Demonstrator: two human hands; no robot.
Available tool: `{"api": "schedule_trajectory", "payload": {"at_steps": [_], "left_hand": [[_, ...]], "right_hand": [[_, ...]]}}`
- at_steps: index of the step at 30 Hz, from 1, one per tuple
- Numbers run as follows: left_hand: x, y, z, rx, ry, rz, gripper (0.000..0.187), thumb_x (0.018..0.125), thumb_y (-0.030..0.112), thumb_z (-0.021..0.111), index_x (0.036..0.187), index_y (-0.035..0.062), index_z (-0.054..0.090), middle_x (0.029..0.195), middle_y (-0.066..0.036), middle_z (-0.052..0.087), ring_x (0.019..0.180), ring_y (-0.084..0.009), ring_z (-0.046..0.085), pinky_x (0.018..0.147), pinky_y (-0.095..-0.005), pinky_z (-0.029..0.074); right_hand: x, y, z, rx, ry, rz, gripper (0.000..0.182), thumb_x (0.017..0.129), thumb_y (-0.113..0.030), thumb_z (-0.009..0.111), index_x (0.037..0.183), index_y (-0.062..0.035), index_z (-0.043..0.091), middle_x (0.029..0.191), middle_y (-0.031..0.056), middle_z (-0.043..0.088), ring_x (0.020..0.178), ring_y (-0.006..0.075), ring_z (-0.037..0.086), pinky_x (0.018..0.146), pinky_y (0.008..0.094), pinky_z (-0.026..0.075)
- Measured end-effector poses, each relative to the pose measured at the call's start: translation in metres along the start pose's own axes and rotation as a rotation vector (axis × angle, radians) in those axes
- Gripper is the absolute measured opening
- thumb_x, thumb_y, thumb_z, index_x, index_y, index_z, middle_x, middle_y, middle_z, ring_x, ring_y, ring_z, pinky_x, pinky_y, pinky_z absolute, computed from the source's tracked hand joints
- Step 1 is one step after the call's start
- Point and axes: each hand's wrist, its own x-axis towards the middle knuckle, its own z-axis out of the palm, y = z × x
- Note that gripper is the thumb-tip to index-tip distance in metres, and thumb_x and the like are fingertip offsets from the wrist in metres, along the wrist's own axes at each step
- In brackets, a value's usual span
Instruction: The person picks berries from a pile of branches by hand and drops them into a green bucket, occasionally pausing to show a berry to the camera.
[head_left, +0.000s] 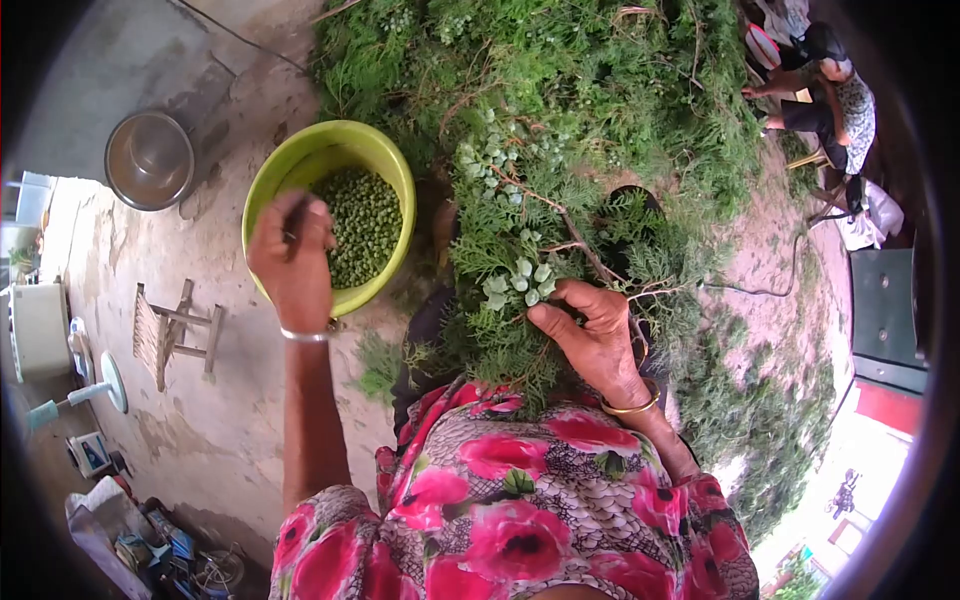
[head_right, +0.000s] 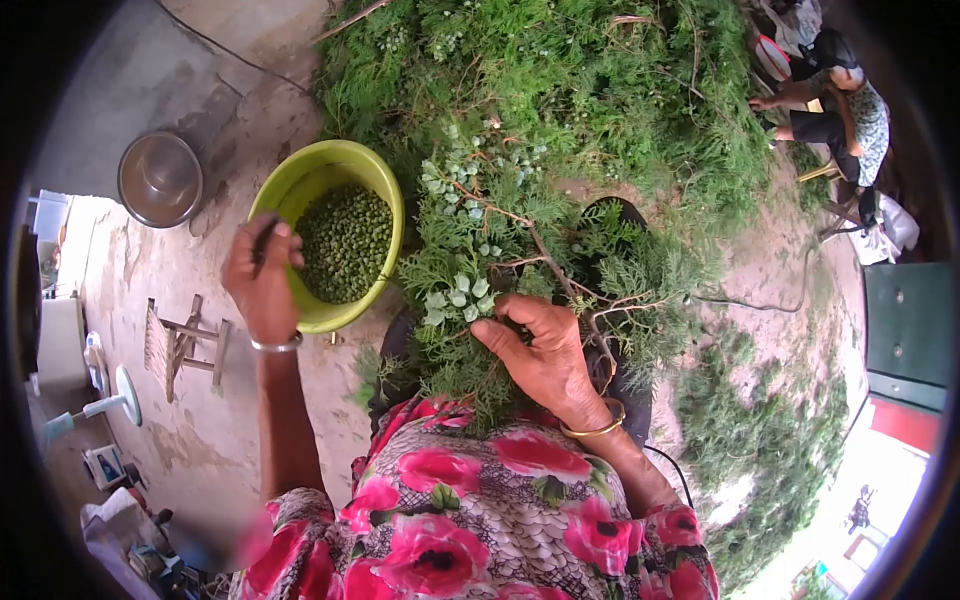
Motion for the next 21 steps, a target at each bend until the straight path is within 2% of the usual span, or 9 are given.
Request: {"api": "schedule_trajectory", "payload": {"at_steps": [2, 4, 6, 9, 14, 17, 19, 20, 21], "left_hand": [[-0.024, 0.033, -0.005, -0.386, -0.292, -0.354, 0.022, 0.081, 0.003, 0.061, 0.103, -0.0034, 0.059, 0.082, -0.01, 0.062, 0.062, -0.0099, 0.056, 0.052, -0.0201, 0.044], [-0.047, 0.062, -0.006, -0.392, -0.466, -0.324, 0.017, 0.078, -0.002, 0.062, 0.095, -0.0016, 0.062, 0.07, -0.006, 0.06, 0.054, -0.0072, 0.051, 0.047, -0.0177, 0.04], [-0.069, 0.072, 0.002, -0.308, -0.539, -0.176, 0.017, 0.075, -0.003, 0.065, 0.091, -0.0018, 0.062, 0.072, -0.005, 0.061, 0.055, -0.0069, 0.051, 0.048, -0.0175, 0.04], [-0.085, 0.069, 0.016, -0.131, -0.582, -0.07, 0.017, 0.072, -0.004, 0.068, 0.087, -0.0026, 0.062, 0.072, -0.005, 0.062, 0.057, -0.0073, 0.054, 0.052, -0.0187, 0.043], [-0.091, 0.057, 0.027, -0.157, -0.61, 0.058, 0.019, 0.071, -0.002, 0.07, 0.087, -0.0028, 0.06, 0.071, -0.003, 0.06, 0.062, -0.0085, 0.057, 0.057, -0.0207, 0.046], [-0.089, 0.059, 0.025, -0.247, -0.638, -0.067, 0.016, 0.073, -0.001, 0.068, 0.086, -0.0038, 0.059, 0.067, -0.003, 0.058, 0.056, -0.0086, 0.054, 0.051, -0.0212, 0.044], [-0.084, 0.059, 0.019, -0.45, -0.786, -0.525, 0.014, 0.075, 0.001, 0.066, 0.083, -0.0044, 0.057, 0.062, -0.004, 0.055, 0.049, -0.0087, 0.05, 0.043, -0.0216, 0.04], [-0.085, 0.058, 0.019, -0.449, -0.787, -0.525, 0.014, 0.075, 0.001, 0.066, 0.083, -0.0044, 0.057, 0.062, -0.004, 0.055, 0.049, -0.0087, 0.05, 0.043, -0.0216, 0.04], [-0.087, 0.056, 0.02, -0.608, -0.774, -0.635, 0.014, 0.076, 0.002, 0.065, 0.083, -0.0045, 0.056, 0.061, -0.004, 0.054, 0.047, -0.0087, 0.048, 0.04, -0.0216, 0.038]], "right_hand": [[0.0, 0.003, 0.0, 0.004, 0.007, -0.006, 0.018, 0.075, -0.005, 0.071, 0.077, 0.0019, 0.055, 0.063, 0.0075, 0.052, 0.057, 0.0116, 0.043, 0.054, 0.0263, 0.039], [0.0, 0.006, 0.002, 0.002, 0.014, 0.004, 0.016, 0.074, -0.004, 0.071, 0.077, 0.0009, 0.056, 0.063, 0.0079, 0.053, 0.058, 0.0121, 0.046, 0.055, 0.0265, 0.039], [0.001, -0.001, 0.002, -0.024, 0.012, 0.017, 0.015, 0.074, -0.004, 0.071, 0.077, 0.0003, 0.056, 0.063, 0.0084, 0.054, 0.058, 0.0142, 0.047, 0.056, 0.0277, 0.04], [0.001, -0.001, 0.003, -0.071, 0.003, 0.024, 0.014, 0.072, -0.004, 0.071, 0.077, -0.001, 0.058, 0.064, 0.0093, 0.055, 0.059, 0.0192, 0.051, 0.056, 0.0304, 0.04], [-0.002, -0.001, 0.001, -0.101, -0.01, 0.004, 0.015, 0.071, -0.005, 0.071, 0.078, -0.0017, 0.059, 0.065, 0.0103, 0.057, 0.059, 0.025, 0.052, 0.056, 0.0337, 0.041], [-0.003, 0.001, 0.001, -0.143, 0.003, -0.013, 0.015, 0.071, -0.005, 0.072, 0.078, -0.0017, 0.059, 0.066, 0.0101, 0.057, 0.061, 0.0242, 0.053, 0.057, 0.0335, 0.041], [-0.002, 0.001, -0.001, -0.068, -0.028, 0.029, 0.015, 0.071, -0.005, 0.072, 0.078, -0.0014, 0.059, 0.066, 0.01, 0.057, 0.062, 0.024, 0.054, 0.057, 0.0335, 0.042], [-0.002, 0.001, -0.001, -0.068, -0.028, 0.029, 0.015, 0.071, -0.005, 0.072, 0.078, -0.0014, 0.059, 0.066, 0.01, 0.057, 0.062, 0.024, 0.054, 0.057, 0.0335, 0.042], [-0.001, 0.002, 0.0, -0.063, -0.022, -0.03, 0.015, 0.071, -0.005, 0.072, 0.078, -0.0013, 0.059, 0.066, 0.0099, 0.057, 0.063, 0.0238, 0.054, 0.057, 0.0331, 0.042]]}}
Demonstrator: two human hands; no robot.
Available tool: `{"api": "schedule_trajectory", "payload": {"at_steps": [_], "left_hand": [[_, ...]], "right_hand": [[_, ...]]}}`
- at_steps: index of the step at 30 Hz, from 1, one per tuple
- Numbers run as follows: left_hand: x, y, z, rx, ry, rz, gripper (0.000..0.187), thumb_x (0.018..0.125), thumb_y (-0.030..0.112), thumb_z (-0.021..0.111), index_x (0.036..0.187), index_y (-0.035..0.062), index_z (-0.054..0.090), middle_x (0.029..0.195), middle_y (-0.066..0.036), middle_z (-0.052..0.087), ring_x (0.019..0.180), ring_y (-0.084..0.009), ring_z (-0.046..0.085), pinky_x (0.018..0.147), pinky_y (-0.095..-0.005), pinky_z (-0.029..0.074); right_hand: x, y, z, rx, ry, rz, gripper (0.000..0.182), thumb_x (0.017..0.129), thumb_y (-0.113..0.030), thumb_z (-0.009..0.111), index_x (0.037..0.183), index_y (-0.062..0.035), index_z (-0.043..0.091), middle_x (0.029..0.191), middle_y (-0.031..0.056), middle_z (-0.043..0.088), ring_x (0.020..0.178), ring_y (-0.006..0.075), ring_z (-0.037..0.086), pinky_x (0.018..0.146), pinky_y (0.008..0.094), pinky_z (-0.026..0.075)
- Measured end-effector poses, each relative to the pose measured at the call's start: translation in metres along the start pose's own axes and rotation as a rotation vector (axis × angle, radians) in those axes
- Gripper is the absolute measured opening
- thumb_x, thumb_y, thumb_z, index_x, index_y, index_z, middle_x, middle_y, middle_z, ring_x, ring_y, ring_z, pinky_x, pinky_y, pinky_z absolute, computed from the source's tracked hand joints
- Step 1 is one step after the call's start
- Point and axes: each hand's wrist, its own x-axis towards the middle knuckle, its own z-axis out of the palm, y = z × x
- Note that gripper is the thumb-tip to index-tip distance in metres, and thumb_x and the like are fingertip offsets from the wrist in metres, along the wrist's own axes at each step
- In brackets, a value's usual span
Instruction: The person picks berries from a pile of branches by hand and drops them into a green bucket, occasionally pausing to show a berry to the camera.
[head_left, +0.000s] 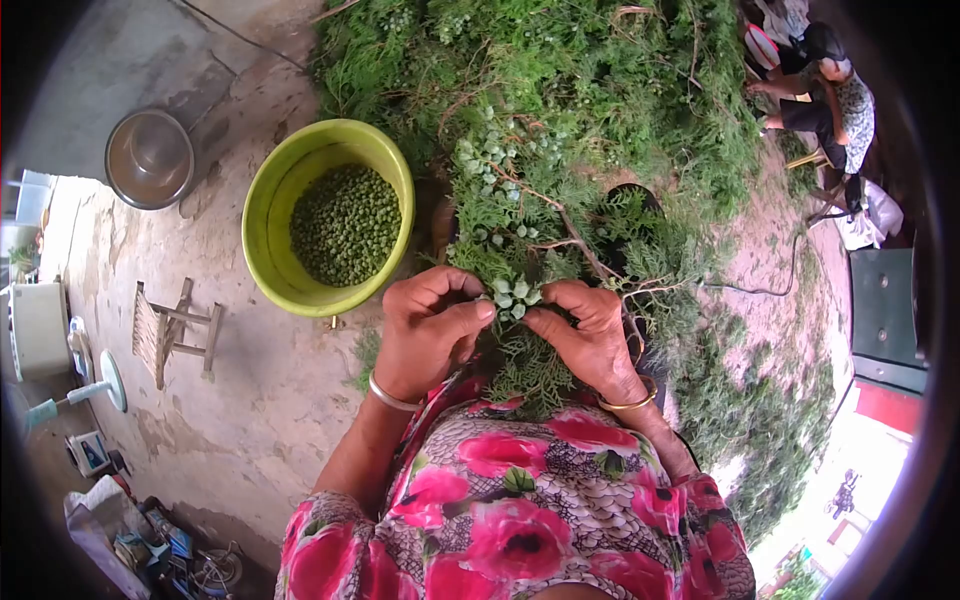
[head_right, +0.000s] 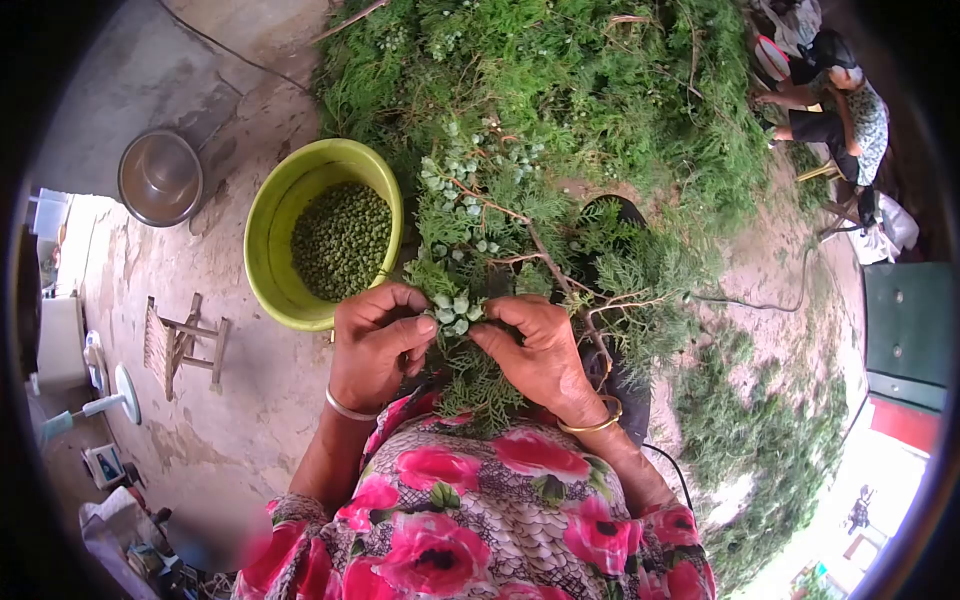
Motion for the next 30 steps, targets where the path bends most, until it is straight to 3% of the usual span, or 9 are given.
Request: {"api": "schedule_trajectory", "payload": {"at_steps": [5, 8, 12, 19, 22, 24, 25, 27, 30], "left_hand": [[-0.001, -0.008, -0.007, -0.392, -0.12, -0.097, 0.014, 0.077, 0.004, 0.064, 0.084, -0.0044, 0.055, 0.06, -0.01, 0.053, 0.045, -0.01, 0.046, 0.035, -0.0224, 0.04], [0.002, -0.007, -0.026, -0.705, -0.255, -0.03, 0.017, 0.081, 0.007, 0.061, 0.091, -0.0041, 0.053, 0.073, -0.019, 0.055, 0.049, -0.0136, 0.049, 0.037, -0.0266, 0.046], [0.004, -0.011, -0.027, -0.767, -0.257, -0.029, 0.022, 0.084, 0.01, 0.058, 0.1, -0.0039, 0.051, 0.082, -0.021, 0.055, 0.059, -0.019, 0.053, 0.044, -0.0303, 0.051], [-0.003, -0.004, -0.018, -0.846, -0.242, -0.135, 0.019, 0.088, 0.012, 0.052, 0.098, -0.0043, 0.054, 0.085, -0.021, 0.058, 0.063, -0.0194, 0.054, 0.048, -0.0304, 0.049], [-0.008, -0.002, -0.003, -0.639, -0.082, -0.058, 0.016, 0.086, 0.009, 0.057, 0.097, -0.0032, 0.057, 0.08, -0.015, 0.06, 0.062, -0.0157, 0.055, 0.047, -0.0275, 0.046], [-0.009, -0.004, 0.007, 0.094, 0.074, 0.162, 0.026, 0.079, 0.006, 0.064, 0.101, -0.0044, 0.055, 0.076, -0.009, 0.058, 0.053, -0.0084, 0.05, 0.041, -0.0185, 0.038], [-0.008, -0.006, 0.012, 0.094, 0.073, 0.163, 0.026, 0.079, 0.006, 0.064, 0.101, -0.0044, 0.055, 0.076, -0.009, 0.058, 0.053, -0.0084, 0.05, 0.041, -0.0185, 0.038], [-0.004, -0.014, 0.02, 0.233, 0.214, 0.207, 0.031, 0.068, 0.002, 0.075, 0.095, -0.0033, 0.06, 0.069, -0.001, 0.059, 0.059, -0.0059, 0.052, 0.054, -0.0215, 0.044], [0.002, -0.021, 0.028, 0.424, 0.287, 0.349, 0.038, 0.066, 0.012, 0.078, 0.094, -0.0046, 0.059, 0.068, -0.006, 0.06, 0.059, -0.0093, 0.052, 0.056, -0.0242, 0.045]], "right_hand": [[-0.001, 0.006, -0.004, -0.027, 0.029, -0.074, 0.015, 0.071, -0.005, 0.072, 0.077, -0.0008, 0.059, 0.066, 0.0097, 0.057, 0.059, 0.0218, 0.054, 0.054, 0.0314, 0.041], [-0.001, 0.005, -0.007, -0.081, -0.027, 0.008, 0.016, 0.071, -0.003, 0.07, 0.082, -0.0009, 0.059, 0.065, 0.0096, 0.058, 0.054, 0.0176, 0.053, 0.051, 0.0297, 0.04], [-0.002, 0.012, 0.0, -0.075, 0.041, -0.046, 0.017, 0.072, -0.004, 0.07, 0.085, -0.0008, 0.059, 0.066, 0.0096, 0.059, 0.055, 0.0178, 0.054, 0.051, 0.0295, 0.041], [-0.003, 0.008, 0.002, -0.045, 0.049, -0.033, 0.017, 0.072, -0.005, 0.071, 0.084, -0.0013, 0.059, 0.067, 0.01, 0.059, 0.057, 0.0201, 0.055, 0.053, 0.0307, 0.042], [-0.004, 0.007, 0.007, -0.064, 0.083, -0.034, 0.016, 0.072, -0.005, 0.071, 0.083, -0.0017, 0.059, 0.066, 0.0103, 0.059, 0.058, 0.0228, 0.055, 0.055, 0.0326, 0.042], [-0.004, 0.007, 0.01, -0.079, 0.106, -0.044, 0.016, 0.071, -0.005, 0.071, 0.082, -0.002, 0.059, 0.066, 0.0107, 0.058, 0.059, 0.0247, 0.055, 0.057, 0.0338, 0.042], [-0.004, 0.006, 0.012, -0.096, 0.118, -0.068, 0.015, 0.071, -0.003, 0.069, 0.081, -0.0021, 0.059, 0.066, 0.0116, 0.058, 0.06, 0.0271, 0.055, 0.059, 0.0354, 0.042], [-0.004, 0.007, 0.016, -0.114, 0.13, -0.091, 0.013, 0.07, -0.002, 0.067, 0.081, -0.0023, 0.059, 0.066, 0.0124, 0.058, 0.061, 0.0295, 0.055, 0.06, 0.037, 0.042], [-0.005, 0.007, 0.018, -0.179, 0.133, -0.189, 0.009, 0.069, 0.001, 0.06, 0.077, -0.0012, 0.058, 0.068, 0.0142, 0.059, 0.064, 0.0344, 0.056, 0.062, 0.041, 0.042]]}}
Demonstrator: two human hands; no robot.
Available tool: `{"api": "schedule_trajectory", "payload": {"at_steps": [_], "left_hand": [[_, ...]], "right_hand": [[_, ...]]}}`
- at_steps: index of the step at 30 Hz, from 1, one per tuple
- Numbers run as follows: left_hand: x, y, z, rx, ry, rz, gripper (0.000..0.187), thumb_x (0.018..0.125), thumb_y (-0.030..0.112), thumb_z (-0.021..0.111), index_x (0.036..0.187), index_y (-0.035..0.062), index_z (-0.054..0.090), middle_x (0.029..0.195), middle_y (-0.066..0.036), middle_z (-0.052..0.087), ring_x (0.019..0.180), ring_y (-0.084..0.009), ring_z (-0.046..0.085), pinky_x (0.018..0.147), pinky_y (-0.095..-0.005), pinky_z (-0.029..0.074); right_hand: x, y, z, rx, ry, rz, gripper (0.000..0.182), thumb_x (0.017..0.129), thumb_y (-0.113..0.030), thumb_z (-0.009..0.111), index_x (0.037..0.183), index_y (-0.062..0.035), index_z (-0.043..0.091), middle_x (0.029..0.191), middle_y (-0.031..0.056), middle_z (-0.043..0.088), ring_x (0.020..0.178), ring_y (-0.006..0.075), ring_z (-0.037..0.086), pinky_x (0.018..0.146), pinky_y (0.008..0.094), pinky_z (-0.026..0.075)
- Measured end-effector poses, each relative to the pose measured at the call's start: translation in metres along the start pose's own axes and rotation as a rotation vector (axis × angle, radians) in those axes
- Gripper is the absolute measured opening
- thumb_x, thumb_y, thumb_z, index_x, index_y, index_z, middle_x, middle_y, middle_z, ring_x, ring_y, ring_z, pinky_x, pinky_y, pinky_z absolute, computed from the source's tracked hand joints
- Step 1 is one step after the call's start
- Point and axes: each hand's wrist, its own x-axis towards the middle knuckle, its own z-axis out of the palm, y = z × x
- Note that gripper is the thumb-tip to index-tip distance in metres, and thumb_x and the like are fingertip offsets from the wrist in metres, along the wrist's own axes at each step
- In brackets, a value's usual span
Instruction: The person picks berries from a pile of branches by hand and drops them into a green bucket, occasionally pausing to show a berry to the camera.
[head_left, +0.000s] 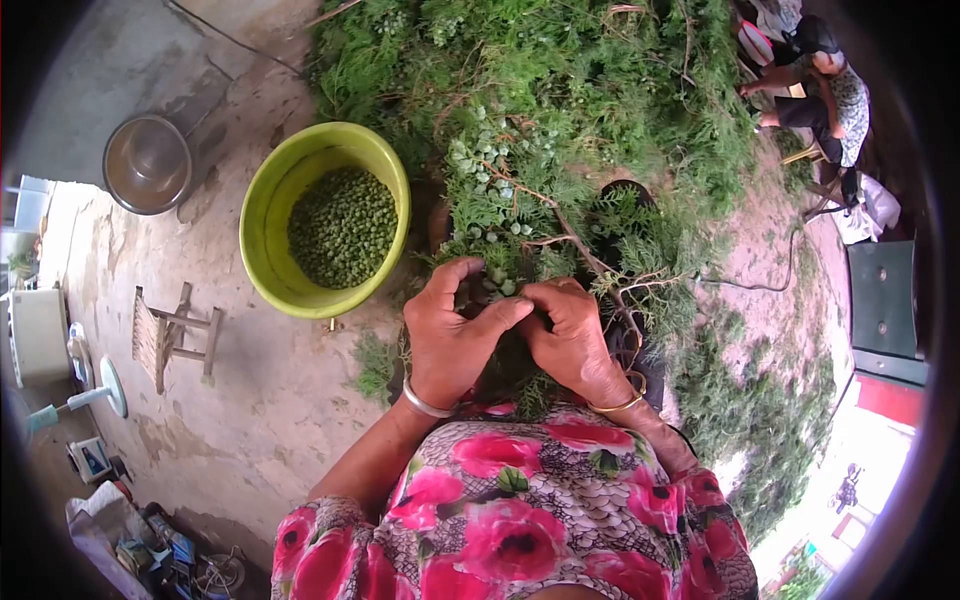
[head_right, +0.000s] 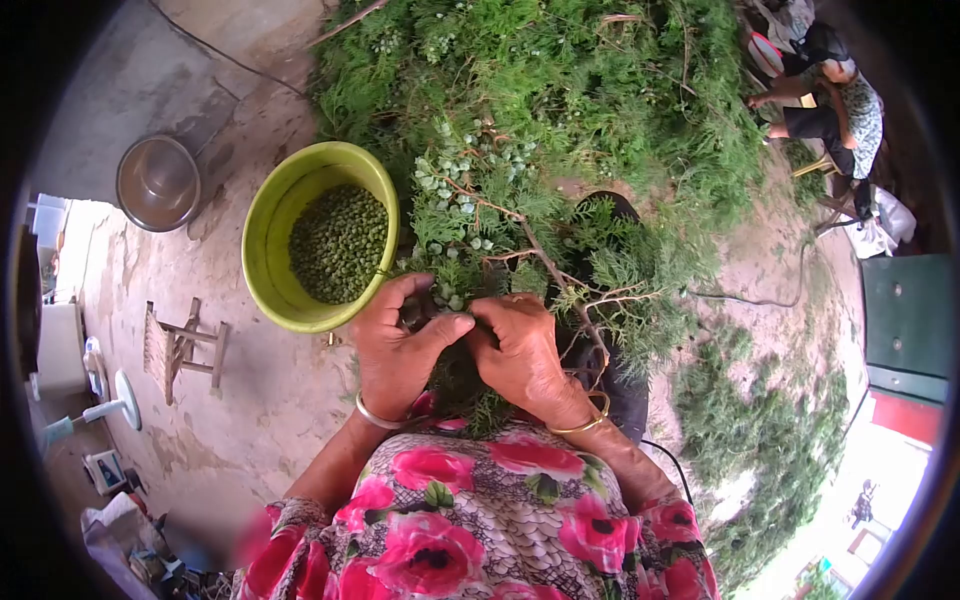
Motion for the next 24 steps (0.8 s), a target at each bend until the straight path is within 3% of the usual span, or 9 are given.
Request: {"api": "schedule_trajectory", "payload": {"at_steps": [1, 4, 8, 10, 11, 13, 19, 21, 24], "left_hand": [[0.001, 0.0, 0.003, 0.101, 0.035, 0.117, 0.039, 0.065, 0.015, 0.078, 0.094, -0.0049, 0.059, 0.067, -0.008, 0.06, 0.059, -0.0114, 0.054, 0.056, -0.0259, 0.046], [0.003, -0.003, 0.007, 0.202, 0.028, 0.123, 0.033, 0.069, 0.012, 0.076, 0.093, -0.0044, 0.059, 0.065, -0.002, 0.056, 0.06, -0.0117, 0.053, 0.057, -0.0265, 0.045], [0.01, -0.011, 0.006, 0.195, -0.024, 0.118, 0.028, 0.072, 0.013, 0.074, 0.089, -0.0048, 0.059, 0.066, -0.003, 0.057, 0.056, -0.0088, 0.051, 0.05, -0.0242, 0.042], [0.01, -0.012, 0.005, 0.021, -0.13, -0.135, 0.023, 0.076, 0.011, 0.07, 0.088, -0.0049, 0.058, 0.065, -0.004, 0.058, 0.05, -0.0062, 0.048, 0.043, -0.0215, 0.037], [0.009, -0.009, 0.006, 0.021, -0.131, -0.137, 0.023, 0.076, 0.011, 0.07, 0.088, -0.0049, 0.058, 0.065, -0.004, 0.058, 0.05, -0.0062, 0.048, 0.043, -0.0215, 0.037], [0.006, 0.003, 0.007, -0.323, -0.111, -0.348, 0.018, 0.078, 0.007, 0.066, 0.089, -0.0049, 0.057, 0.064, -0.004, 0.057, 0.045, -0.004, 0.045, 0.039, -0.0194, 0.033], [0.001, 0.001, 0.008, -0.311, -0.132, -0.242, 0.018, 0.079, 0.006, 0.065, 0.091, -0.0049, 0.056, 0.065, -0.003, 0.057, 0.045, -0.0051, 0.046, 0.04, -0.019, 0.035], [0.004, 0.0, 0.001, -0.372, -0.154, -0.294, 0.018, 0.079, 0.005, 0.066, 0.091, -0.0038, 0.057, 0.064, -0.003, 0.057, 0.047, -0.0058, 0.047, 0.04, -0.0197, 0.037], [0.011, -0.003, -0.012, -0.516, -0.257, -0.476, 0.019, 0.077, 0.002, 0.067, 0.092, -0.0044, 0.056, 0.062, -0.004, 0.056, 0.045, -0.0074, 0.049, 0.037, -0.0218, 0.037]], "right_hand": [[0.0, 0.0, 0.001, -0.002, 0.001, 0.002, 0.009, 0.069, 0.001, 0.06, 0.077, -0.0012, 0.058, 0.068, 0.0142, 0.059, 0.064, 0.0344, 0.056, 0.062, 0.041, 0.042], [0.0, 0.004, 0.003, -0.028, 0.003, -0.066, 0.006, 0.069, 0.001, 0.06, 0.074, -0.0009, 0.057, 0.066, 0.0137, 0.057, 0.062, 0.0342, 0.055, 0.063, 0.0411, 0.042], [0.0, 0.006, 0.0, -0.084, -0.106, -0.039, 0.007, 0.07, 0.001, 0.061, 0.07, -0.0017, 0.054, 0.062, 0.0131, 0.054, 0.061, 0.0336, 0.055, 0.063, 0.0404, 0.042], [0.0, 0.006, 0.0, -0.084, -0.109, -0.038, 0.008, 0.07, 0.0, 0.061, 0.069, -0.002, 0.053, 0.061, 0.0129, 0.054, 0.061, 0.0336, 0.054, 0.063, 0.04, 0.042], [0.0, 0.006, -0.001, -0.073, -0.1, -0.028, 0.008, 0.07, 0.0, 0.061, 0.069, -0.002, 0.053, 0.062, 0.013, 0.054, 0.061, 0.0335, 0.055, 0.063, 0.0398, 0.042], [0.001, 0.004, -0.001, -0.063, -0.09, -0.017, 0.007, 0.071, 0.0, 0.061, 0.07, -0.002, 0.054, 0.063, 0.0131, 0.055, 0.062, 0.0334, 0.055, 0.063, 0.0396, 0.042], [0.003, 0.004, -0.004, 0.021, -0.076, 0.023, 0.006, 0.072, 0.001, 0.059, 0.075, -0.001, 0.055, 0.066, 0.014, 0.057, 0.064, 0.0334, 0.056, 0.061, 0.0393, 0.042], [0.002, 0.003, -0.007, 0.111, -0.049, 0.069, 0.01, 0.072, 0.002, 0.06, 0.081, 0.0002, 0.058, 0.068, 0.0151, 0.057, 0.063, 0.0334, 0.055, 0.059, 0.038, 0.043], [0.001, 0.004, -0.017, 0.132, -0.12, 0.099, 0.013, 0.074, 0.001, 0.063, 0.086, 0.0012, 0.059, 0.068, 0.0126, 0.058, 0.06, 0.0255, 0.055, 0.057, 0.0329, 0.043]]}}
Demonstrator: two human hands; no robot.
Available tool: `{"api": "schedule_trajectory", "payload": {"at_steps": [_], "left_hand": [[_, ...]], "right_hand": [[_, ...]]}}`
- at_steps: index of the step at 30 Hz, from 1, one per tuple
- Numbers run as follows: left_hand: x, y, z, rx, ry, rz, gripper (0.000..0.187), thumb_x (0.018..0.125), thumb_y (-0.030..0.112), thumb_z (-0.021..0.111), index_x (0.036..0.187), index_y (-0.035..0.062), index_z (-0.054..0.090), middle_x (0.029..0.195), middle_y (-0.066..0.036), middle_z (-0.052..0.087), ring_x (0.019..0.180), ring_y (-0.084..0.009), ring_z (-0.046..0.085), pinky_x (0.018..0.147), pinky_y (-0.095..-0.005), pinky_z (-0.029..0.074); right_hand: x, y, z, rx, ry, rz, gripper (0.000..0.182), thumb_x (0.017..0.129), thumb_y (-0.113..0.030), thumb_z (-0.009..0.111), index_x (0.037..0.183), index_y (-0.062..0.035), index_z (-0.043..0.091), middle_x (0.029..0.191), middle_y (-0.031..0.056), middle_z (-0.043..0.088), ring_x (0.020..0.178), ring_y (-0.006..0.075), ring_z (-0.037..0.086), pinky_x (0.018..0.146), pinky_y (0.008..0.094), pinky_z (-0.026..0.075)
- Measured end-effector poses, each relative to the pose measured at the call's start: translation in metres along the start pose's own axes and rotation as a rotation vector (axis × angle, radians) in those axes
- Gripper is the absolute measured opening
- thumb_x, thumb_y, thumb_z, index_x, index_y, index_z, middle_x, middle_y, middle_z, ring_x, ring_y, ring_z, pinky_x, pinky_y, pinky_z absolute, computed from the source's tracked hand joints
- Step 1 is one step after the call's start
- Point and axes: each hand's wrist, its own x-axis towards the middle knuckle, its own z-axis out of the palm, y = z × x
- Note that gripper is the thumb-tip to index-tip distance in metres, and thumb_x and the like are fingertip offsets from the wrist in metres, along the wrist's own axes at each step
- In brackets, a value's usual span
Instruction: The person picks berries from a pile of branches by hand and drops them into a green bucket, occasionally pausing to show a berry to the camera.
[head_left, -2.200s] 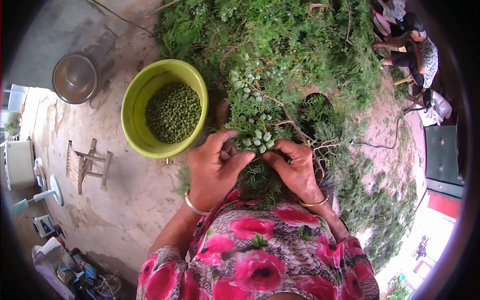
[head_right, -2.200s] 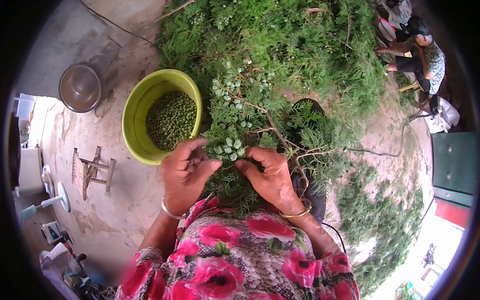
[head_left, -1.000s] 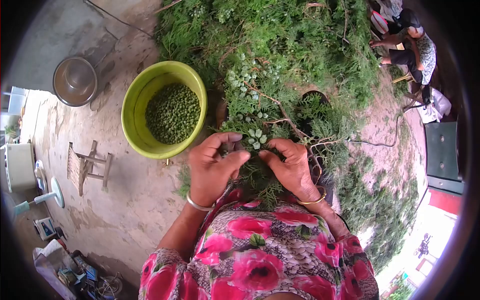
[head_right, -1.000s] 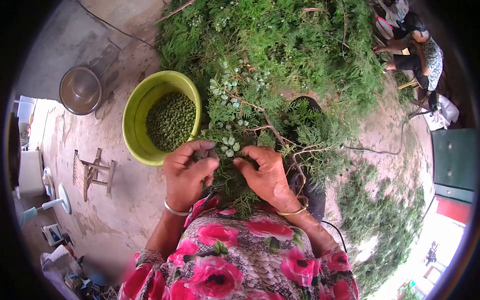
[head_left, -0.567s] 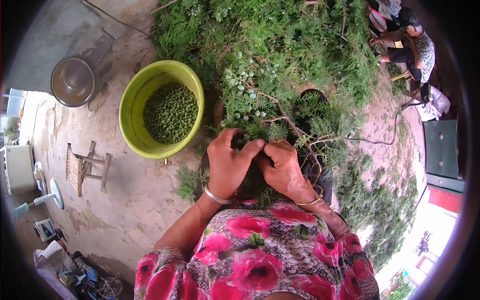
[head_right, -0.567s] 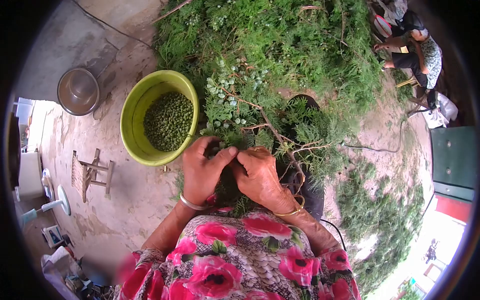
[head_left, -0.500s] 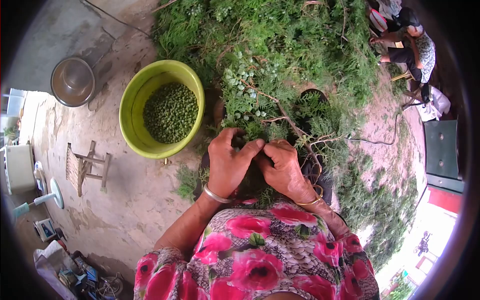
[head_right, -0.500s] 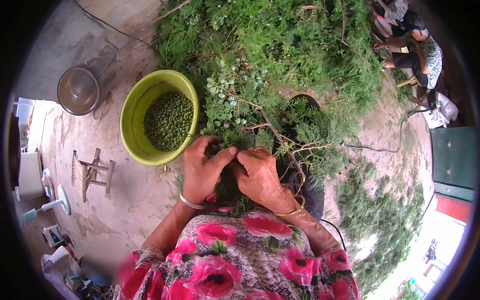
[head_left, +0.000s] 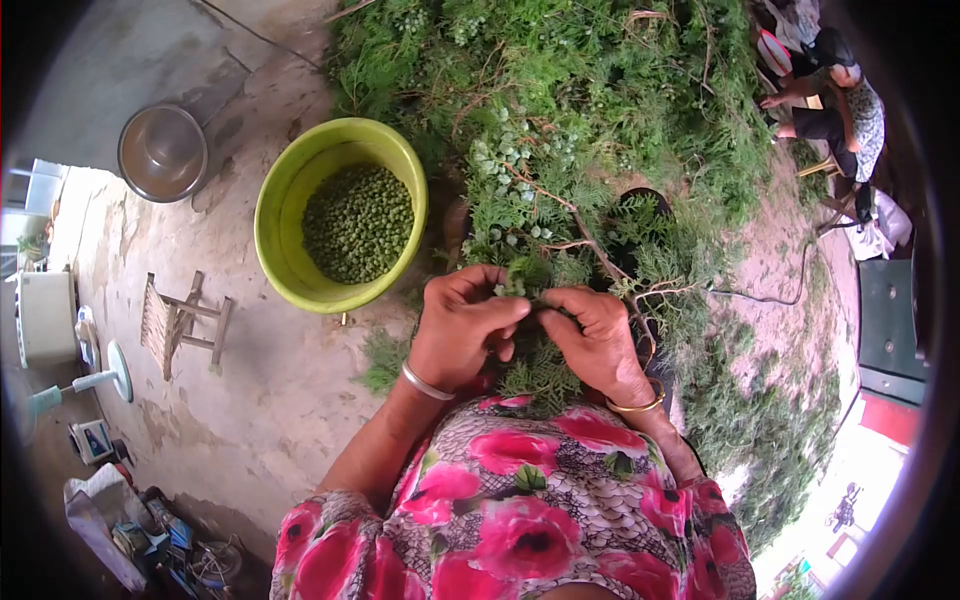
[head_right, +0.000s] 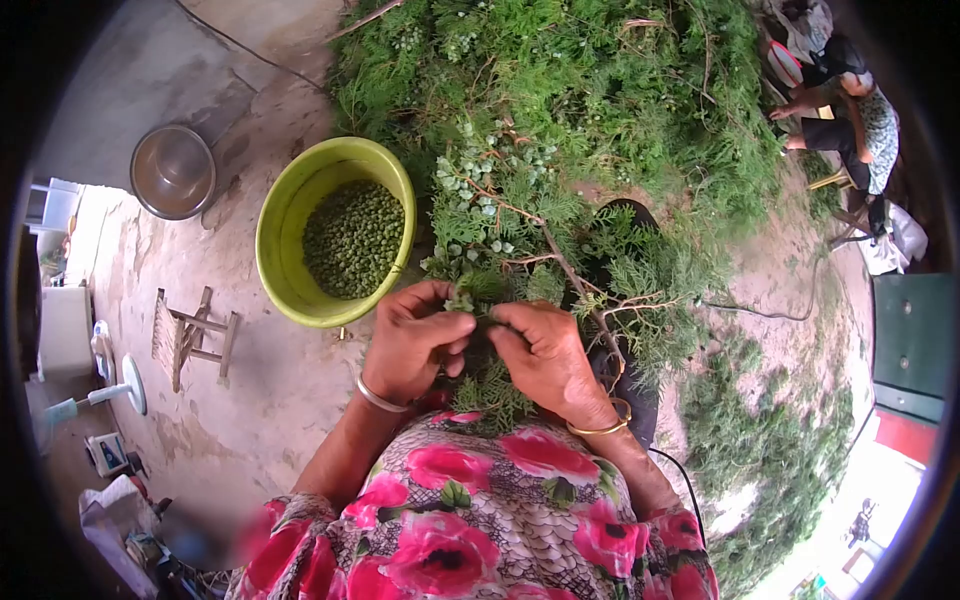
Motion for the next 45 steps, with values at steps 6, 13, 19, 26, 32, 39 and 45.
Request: {"api": "schedule_trajectory", "payload": {"at_steps": [6, 13, 19, 26, 32, 39, 45], "left_hand": [[0.007, 0.017, -0.035, -0.536, -0.106, -0.077, 0.017, 0.081, 0.006, 0.06, 0.096, -0.0016, 0.055, 0.071, -0.01, 0.054, 0.051, -0.0102, 0.048, 0.035, -0.0198, 0.039], [-0.008, 0.014, -0.018, -0.392, -0.309, -0.131, 0.024, 0.082, 0.011, 0.063, 0.098, -0.0047, 0.055, 0.075, -0.011, 0.057, 0.051, -0.0098, 0.048, 0.035, -0.019, 0.038], [-0.011, 0.011, -0.02, -0.271, -0.478, -0.178, 0.026, 0.08, 0.012, 0.067, 0.096, -0.004, 0.055, 0.07, -0.007, 0.056, 0.052, -0.0085, 0.049, 0.035, -0.0187, 0.033], [-0.012, 0.01, -0.011, -0.381, -0.322, -0.238, 0.019, 0.08, 0.008, 0.064, 0.093, -0.0019, 0.055, 0.073, -0.009, 0.055, 0.053, -0.0126, 0.05, 0.036, -0.0222, 0.04], [-0.013, 0.004, -0.004, -0.608, -0.426, -0.221, 0.014, 0.081, 0.004, 0.059, 0.093, -0.0018, 0.055, 0.074, -0.011, 0.056, 0.054, -0.0174, 0.053, 0.039, -0.0265, 0.044], [-0.008, -0.008, 0.002, -0.661, -0.386, -0.203, 0.017, 0.081, 0.008, 0.058, 0.093, -0.0028, 0.053, 0.077, -0.018, 0.056, 0.06, -0.0215, 0.054, 0.043, -0.033, 0.048], [-0.013, -0.004, 0.005, -0.739, -0.379, -0.217, 0.013, 0.085, 0.008, 0.054, 0.092, -0.0034, 0.053, 0.076, -0.013, 0.057, 0.06, -0.0196, 0.056, 0.055, -0.0332, 0.053]], "right_hand": [[0.0, -0.002, -0.017, 0.0, -0.086, 0.109, 0.025, 0.076, -0.005, 0.068, 0.098, 0.0015, 0.059, 0.077, 0.0091, 0.061, 0.066, 0.0151, 0.057, 0.058, 0.026, 0.045], [0.011, -0.014, -0.002, 0.223, -0.061, 0.045, 0.072, 0.078, -0.029, 0.07, 0.134, -0.0014, 0.034, 0.13, 0.0179, 0.047, 0.112, 0.0283, 0.054, 0.093, 0.0369, 0.044], [0.021, -0.029, -0.01, 0.139, -0.241, -0.094, 0.034, 0.083, -0.018, 0.062, 0.114, -0.0037, 0.059, 0.121, 0.0166, 0.056, 0.119, 0.0271, 0.049, 0.098, 0.0367, 0.04], [0.016, -0.03, -0.004, 0.262, -0.085, -0.048, 0.018, 0.074, 0.007, 0.063, 0.09, -0.0015, 0.063, 0.105, 0.014, 0.064, 0.098, 0.024, 0.062, 0.085, 0.0319, 0.049], [0.007, -0.037, 0.0, 0.802, -0.044, 0.169, 0.007, 0.082, 0.007, 0.055, 0.086, 0.0032, 0.06, 0.104, 0.0153, 0.063, 0.086, 0.0182, 0.062, 0.074, 0.0301, 0.053], [0.006, -0.042, -0.008, 0.904, -0.015, 0.231, 0.009, 0.086, 0.006, 0.05, 0.084, 0.0047, 0.058, 0.096, 0.0154, 0.062, 0.069, 0.0145, 0.062, 0.062, 0.0287, 0.055], [0.004, -0.026, -0.014, 0.383, 0.262, 0.175, 0.003, 0.084, -0.001, 0.06, 0.085, 0.0013, 0.059, 0.083, 0.0065, 0.063, 0.067, 0.0071, 0.057, 0.06, 0.0208, 0.048]]}}
